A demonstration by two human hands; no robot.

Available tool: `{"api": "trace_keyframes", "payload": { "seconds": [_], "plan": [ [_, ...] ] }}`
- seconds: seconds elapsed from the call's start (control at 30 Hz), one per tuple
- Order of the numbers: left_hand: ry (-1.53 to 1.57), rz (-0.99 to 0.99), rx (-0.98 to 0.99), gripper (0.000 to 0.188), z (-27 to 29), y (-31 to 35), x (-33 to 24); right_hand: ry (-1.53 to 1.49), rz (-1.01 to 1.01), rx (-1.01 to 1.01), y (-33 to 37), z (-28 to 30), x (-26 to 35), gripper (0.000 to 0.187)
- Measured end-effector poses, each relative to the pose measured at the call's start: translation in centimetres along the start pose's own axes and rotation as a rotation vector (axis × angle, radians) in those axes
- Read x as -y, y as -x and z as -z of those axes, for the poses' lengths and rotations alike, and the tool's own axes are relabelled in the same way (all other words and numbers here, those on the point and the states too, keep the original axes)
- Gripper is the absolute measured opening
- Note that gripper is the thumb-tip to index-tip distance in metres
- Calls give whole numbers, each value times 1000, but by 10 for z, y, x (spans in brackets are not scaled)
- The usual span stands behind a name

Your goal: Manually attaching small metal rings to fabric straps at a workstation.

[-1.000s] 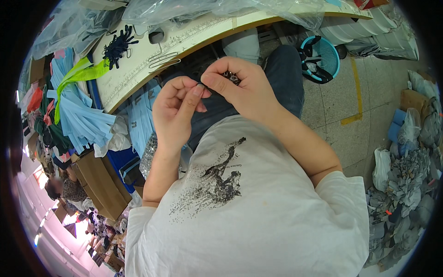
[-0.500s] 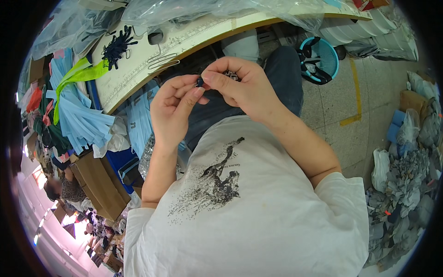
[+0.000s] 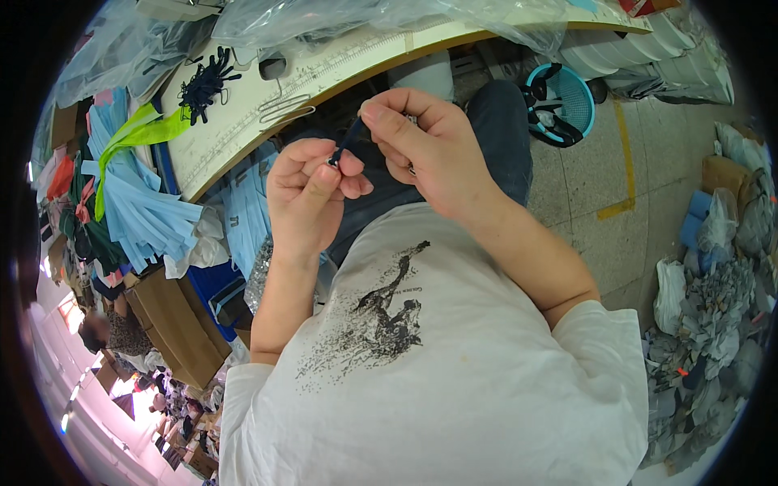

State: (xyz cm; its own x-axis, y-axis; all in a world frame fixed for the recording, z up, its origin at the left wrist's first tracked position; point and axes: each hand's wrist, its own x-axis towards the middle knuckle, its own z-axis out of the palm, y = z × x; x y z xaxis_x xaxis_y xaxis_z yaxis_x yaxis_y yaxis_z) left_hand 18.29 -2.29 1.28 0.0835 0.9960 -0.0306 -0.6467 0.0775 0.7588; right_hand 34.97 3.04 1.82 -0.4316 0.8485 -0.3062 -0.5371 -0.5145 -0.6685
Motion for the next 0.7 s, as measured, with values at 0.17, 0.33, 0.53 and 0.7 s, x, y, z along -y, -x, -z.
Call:
{"api": "trace_keyframes", "payload": {
  "seconds": [0.17,0.33,0.53,0.7],
  "plan": [
    [152,78,84,22,3,-1,1,41,-19,21,0,-3,4,18],
    [261,52,139,20,4,-3,3,-2,-22,31,-2,-3,4,20],
    [-131,-31,98,21,1,-19,-25,-21,-91,73,-4,2,5,22],
    [-804,-373,-6,29,-35,-114,-118,-136,-250,75,-4,9,8,20]
  ]
}}
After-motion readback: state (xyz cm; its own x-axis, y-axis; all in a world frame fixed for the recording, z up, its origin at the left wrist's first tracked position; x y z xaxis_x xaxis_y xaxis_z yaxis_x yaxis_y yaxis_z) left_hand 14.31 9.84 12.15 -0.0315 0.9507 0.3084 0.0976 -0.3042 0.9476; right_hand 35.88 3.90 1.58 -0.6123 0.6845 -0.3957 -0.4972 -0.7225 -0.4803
